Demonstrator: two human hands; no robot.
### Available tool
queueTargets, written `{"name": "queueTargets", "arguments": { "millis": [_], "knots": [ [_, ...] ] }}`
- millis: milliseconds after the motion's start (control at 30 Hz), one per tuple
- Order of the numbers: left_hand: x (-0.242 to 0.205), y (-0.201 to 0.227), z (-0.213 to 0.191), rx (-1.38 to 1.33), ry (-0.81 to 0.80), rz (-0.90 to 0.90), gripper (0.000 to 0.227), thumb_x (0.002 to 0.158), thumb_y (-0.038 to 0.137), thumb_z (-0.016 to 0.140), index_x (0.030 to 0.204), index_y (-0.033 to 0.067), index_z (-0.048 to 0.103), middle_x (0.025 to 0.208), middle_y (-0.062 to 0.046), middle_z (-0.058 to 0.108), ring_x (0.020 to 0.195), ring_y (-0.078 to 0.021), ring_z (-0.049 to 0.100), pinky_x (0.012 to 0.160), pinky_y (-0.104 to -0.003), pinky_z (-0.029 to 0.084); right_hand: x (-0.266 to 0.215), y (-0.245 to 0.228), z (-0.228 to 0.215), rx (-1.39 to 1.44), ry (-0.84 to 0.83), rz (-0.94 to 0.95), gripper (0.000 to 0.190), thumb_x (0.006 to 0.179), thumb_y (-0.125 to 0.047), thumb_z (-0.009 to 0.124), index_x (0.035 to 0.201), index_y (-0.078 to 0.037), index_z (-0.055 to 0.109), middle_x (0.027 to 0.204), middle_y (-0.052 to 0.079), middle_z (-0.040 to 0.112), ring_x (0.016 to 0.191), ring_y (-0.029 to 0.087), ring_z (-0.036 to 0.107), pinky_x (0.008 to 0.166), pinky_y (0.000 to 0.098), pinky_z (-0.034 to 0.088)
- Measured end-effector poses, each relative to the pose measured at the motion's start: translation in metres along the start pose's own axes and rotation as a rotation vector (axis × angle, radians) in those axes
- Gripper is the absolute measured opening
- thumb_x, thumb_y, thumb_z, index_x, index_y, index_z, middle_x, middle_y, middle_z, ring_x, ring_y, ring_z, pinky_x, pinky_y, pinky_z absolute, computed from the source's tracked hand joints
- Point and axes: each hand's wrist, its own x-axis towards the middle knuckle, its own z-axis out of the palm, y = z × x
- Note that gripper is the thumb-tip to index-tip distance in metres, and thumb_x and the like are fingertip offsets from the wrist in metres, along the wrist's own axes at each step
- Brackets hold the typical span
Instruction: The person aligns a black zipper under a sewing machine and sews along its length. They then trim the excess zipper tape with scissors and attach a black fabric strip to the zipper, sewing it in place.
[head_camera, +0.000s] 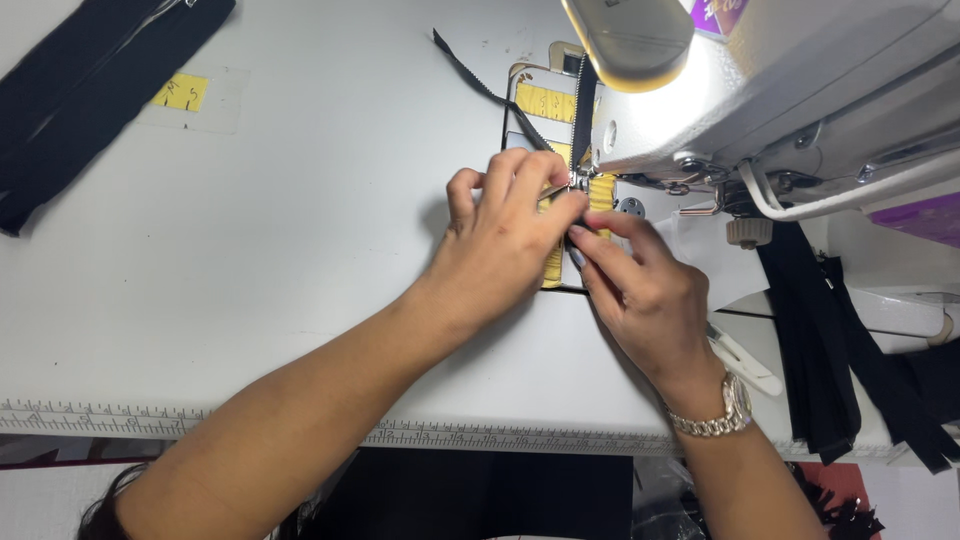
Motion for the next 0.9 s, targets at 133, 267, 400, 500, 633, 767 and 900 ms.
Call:
{"name": "queueTargets", "arguments": {
  "millis": [133,267,400,500,633,767,900],
  "knots": [
    [-0.008,0.001,0.006,0.09,-0.008,0.014,0.012,0.091,0.005,0.06,0.097,0.0121,0.068,0.114,-0.012,0.05,0.119,-0.0358,0.04,0.088,-0.057,0.023,-0.008,0.004,-0.006,-0.03,-0.055,0.069,0.015,0.096,-0.018,0.075,0.11,-0.022,0.08,0.106,-0.002,0.069,0.064,0.023,0.07,0.06,0.0345,0.062],
    [-0.006,0.004,0.002,0.248,-0.029,0.062,0.013,0.098,0.01,0.057,0.099,0.0164,0.068,0.119,-0.01,0.052,0.125,-0.0308,0.038,0.092,-0.054,0.017,-0.009,0.013,-0.006,0.12,-0.065,0.158,0.017,0.098,-0.018,0.07,0.112,-0.021,0.08,0.1,-0.001,0.066,0.06,0.021,0.071,0.055,0.0338,0.06],
    [-0.004,0.004,0.005,0.097,-0.102,-0.059,0.017,0.097,0.009,0.056,0.102,0.0118,0.072,0.121,-0.011,0.051,0.122,-0.0342,0.039,0.09,-0.057,0.022,-0.011,0.013,-0.003,0.079,-0.058,0.12,0.021,0.099,-0.017,0.068,0.117,-0.021,0.079,0.101,0.001,0.063,0.059,0.024,0.071,0.053,0.0362,0.06],
    [0.0,0.006,-0.005,0.02,-0.164,-0.115,0.019,0.098,0.007,0.054,0.096,0.013,0.072,0.118,-0.012,0.047,0.12,-0.0367,0.037,0.09,-0.059,0.024,-0.011,0.01,-0.004,-0.038,-0.145,0.099,0.026,0.095,-0.02,0.068,0.119,-0.024,0.078,0.106,0.0,0.063,0.057,0.021,0.067,0.054,0.0362,0.06],
    [-0.001,0.005,0.001,0.034,-0.162,-0.114,0.02,0.098,0.008,0.054,0.093,0.0129,0.072,0.116,-0.012,0.047,0.12,-0.0363,0.037,0.09,-0.058,0.022,-0.009,0.006,-0.007,-0.075,-0.18,0.1,0.03,0.096,-0.022,0.066,0.123,-0.026,0.077,0.108,-0.002,0.063,0.06,0.021,0.068,0.056,0.0365,0.06],
    [-0.004,0.008,0.004,0.157,-0.118,-0.016,0.016,0.099,0.011,0.057,0.094,0.0134,0.071,0.115,-0.012,0.051,0.122,-0.034,0.039,0.091,-0.056,0.021,-0.01,0.005,-0.007,-0.148,-0.21,0.089,0.031,0.096,-0.021,0.064,0.124,-0.026,0.076,0.107,-0.002,0.062,0.063,0.023,0.07,0.058,0.0384,0.062],
    [-0.004,0.009,0.0,0.2,-0.115,0.024,0.014,0.1,0.01,0.057,0.099,0.0117,0.071,0.109,-0.01,0.051,0.122,-0.0326,0.04,0.091,-0.054,0.019,-0.012,0.007,-0.005,-0.184,-0.24,0.091,0.033,0.096,-0.024,0.064,0.128,-0.028,0.075,0.104,-0.003,0.06,0.064,0.022,0.071,0.058,0.0375,0.062]
  ]
}}
